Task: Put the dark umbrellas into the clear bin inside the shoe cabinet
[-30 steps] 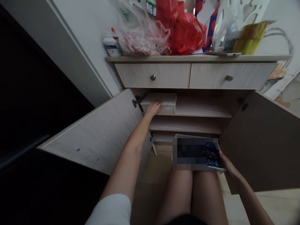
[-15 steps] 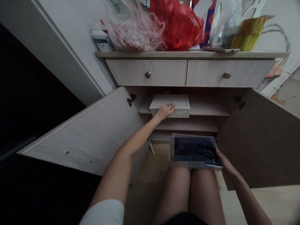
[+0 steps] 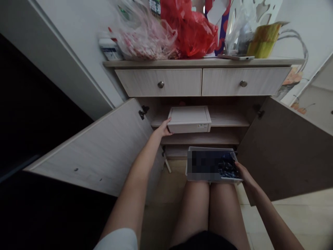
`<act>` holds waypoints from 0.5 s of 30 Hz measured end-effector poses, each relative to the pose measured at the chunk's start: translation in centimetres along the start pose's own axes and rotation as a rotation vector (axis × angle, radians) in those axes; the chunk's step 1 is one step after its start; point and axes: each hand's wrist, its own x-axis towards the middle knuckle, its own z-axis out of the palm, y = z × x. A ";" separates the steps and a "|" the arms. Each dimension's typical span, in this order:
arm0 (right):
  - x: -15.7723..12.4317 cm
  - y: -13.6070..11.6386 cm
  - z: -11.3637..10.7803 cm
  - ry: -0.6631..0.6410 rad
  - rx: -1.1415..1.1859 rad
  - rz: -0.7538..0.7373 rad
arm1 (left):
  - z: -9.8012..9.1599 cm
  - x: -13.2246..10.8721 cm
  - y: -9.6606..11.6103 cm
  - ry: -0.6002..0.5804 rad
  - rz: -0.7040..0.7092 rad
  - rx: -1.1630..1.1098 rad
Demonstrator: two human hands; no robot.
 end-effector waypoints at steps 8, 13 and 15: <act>-2.5 -2.1 -4.7 0.163 0.068 0.032 | -4.9 -5.7 -2.5 0.149 -0.033 -0.213; -2.0 -5.7 -8.3 0.294 0.079 -0.018 | -8.0 -10.4 -5.2 0.152 -0.105 -0.272; -1.2 -7.1 -8.1 0.287 0.074 -0.094 | -8.0 -11.8 -6.3 0.147 -0.110 -0.282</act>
